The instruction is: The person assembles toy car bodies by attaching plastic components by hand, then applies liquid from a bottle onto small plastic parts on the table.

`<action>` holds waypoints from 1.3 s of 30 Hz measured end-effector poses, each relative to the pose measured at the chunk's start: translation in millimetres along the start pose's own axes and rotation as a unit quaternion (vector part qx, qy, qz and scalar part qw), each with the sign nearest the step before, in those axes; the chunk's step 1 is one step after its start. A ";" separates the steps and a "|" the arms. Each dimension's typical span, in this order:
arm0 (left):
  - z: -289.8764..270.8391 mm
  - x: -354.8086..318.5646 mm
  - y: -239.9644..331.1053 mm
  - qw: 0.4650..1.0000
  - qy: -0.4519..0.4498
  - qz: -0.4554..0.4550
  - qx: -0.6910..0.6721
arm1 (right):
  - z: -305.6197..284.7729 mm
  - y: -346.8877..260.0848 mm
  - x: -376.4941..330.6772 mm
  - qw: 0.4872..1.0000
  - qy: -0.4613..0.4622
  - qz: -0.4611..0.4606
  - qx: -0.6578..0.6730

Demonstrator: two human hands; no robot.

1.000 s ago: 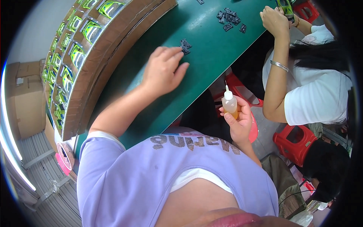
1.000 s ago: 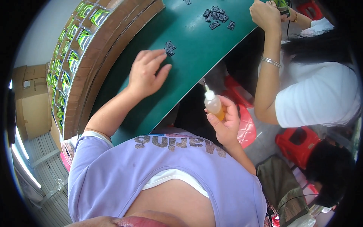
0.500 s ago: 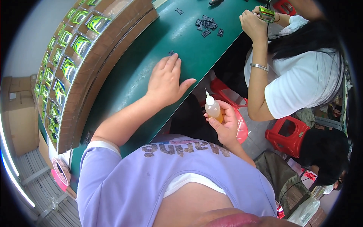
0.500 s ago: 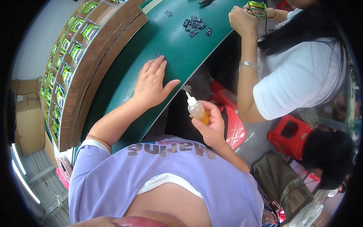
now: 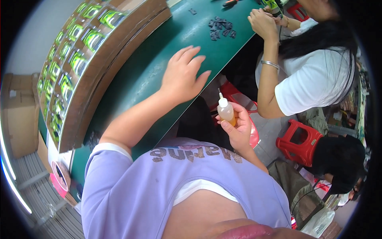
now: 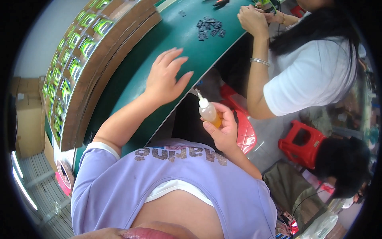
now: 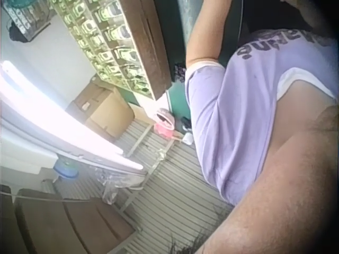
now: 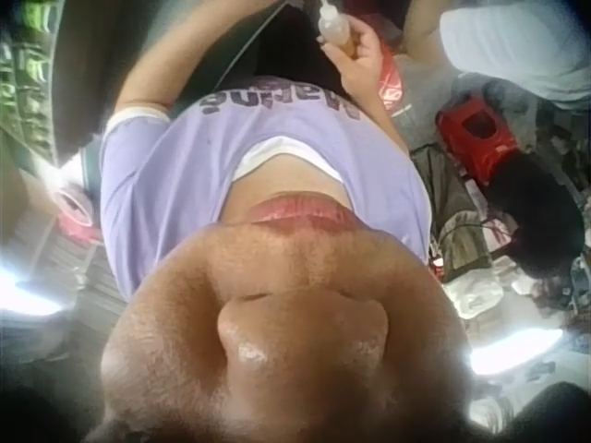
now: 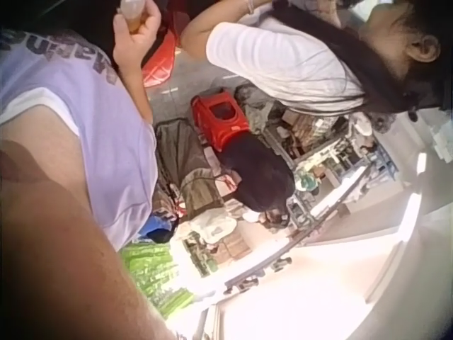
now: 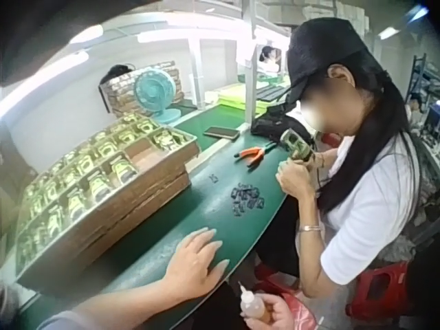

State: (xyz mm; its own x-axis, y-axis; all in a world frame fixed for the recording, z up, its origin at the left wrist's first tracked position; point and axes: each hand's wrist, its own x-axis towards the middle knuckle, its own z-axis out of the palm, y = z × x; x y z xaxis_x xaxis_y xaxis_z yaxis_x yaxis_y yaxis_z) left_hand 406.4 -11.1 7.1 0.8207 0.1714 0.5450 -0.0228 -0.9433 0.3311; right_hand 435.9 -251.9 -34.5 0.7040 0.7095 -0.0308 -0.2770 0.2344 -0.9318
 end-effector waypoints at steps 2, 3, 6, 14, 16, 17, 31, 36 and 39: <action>-25.2 -40.2 -5.3 0.999 -0.006 -0.048 0.012 | 1.9 6.2 6.2 1.000 -0.013 -0.010 0.008; -41.3 -67.5 -4.3 0.999 -0.013 -0.048 -0.018 | 6.2 10.1 6.4 1.000 -0.021 -0.017 0.016; -82.5 -144.6 15.0 0.994 -0.003 -0.098 -0.038 | 18.8 15.9 12.5 0.994 -0.073 -0.077 0.031; -170.5 -294.8 66.0 0.942 0.129 -0.282 0.129 | 96.4 22.9 35.3 0.953 -0.284 -0.076 0.080; -200.1 -334.8 76.6 0.904 0.142 -0.330 0.231 | 116.9 19.3 24.1 0.945 -0.307 -0.052 0.105; -213.5 -356.5 77.9 0.875 0.139 -0.355 0.300 | 126.9 23.0 19.1 0.945 -0.307 -0.056 0.101; -258.9 -420.8 29.7 0.879 -0.047 -0.397 0.260 | 183.2 27.7 -54.9 0.945 -0.323 -0.039 0.020; -248.8 -408.9 7.1 0.896 -0.039 -0.359 0.259 | 182.8 26.5 -61.3 0.958 -0.288 -0.004 -0.004; -251.2 -389.9 0.2 0.888 -0.047 -0.353 0.292 | 180.8 25.9 -57.1 0.956 -0.292 -0.016 -0.016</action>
State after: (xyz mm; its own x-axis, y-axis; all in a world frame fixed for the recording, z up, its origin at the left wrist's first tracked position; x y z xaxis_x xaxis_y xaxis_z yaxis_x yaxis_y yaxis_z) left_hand -57.1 -6.7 -11.8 0.5567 0.7802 0.2854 0.7938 -0.6008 0.0940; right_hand 270.3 -166.2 8.5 0.2230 0.9549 0.1958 -0.2342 0.2475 -0.9402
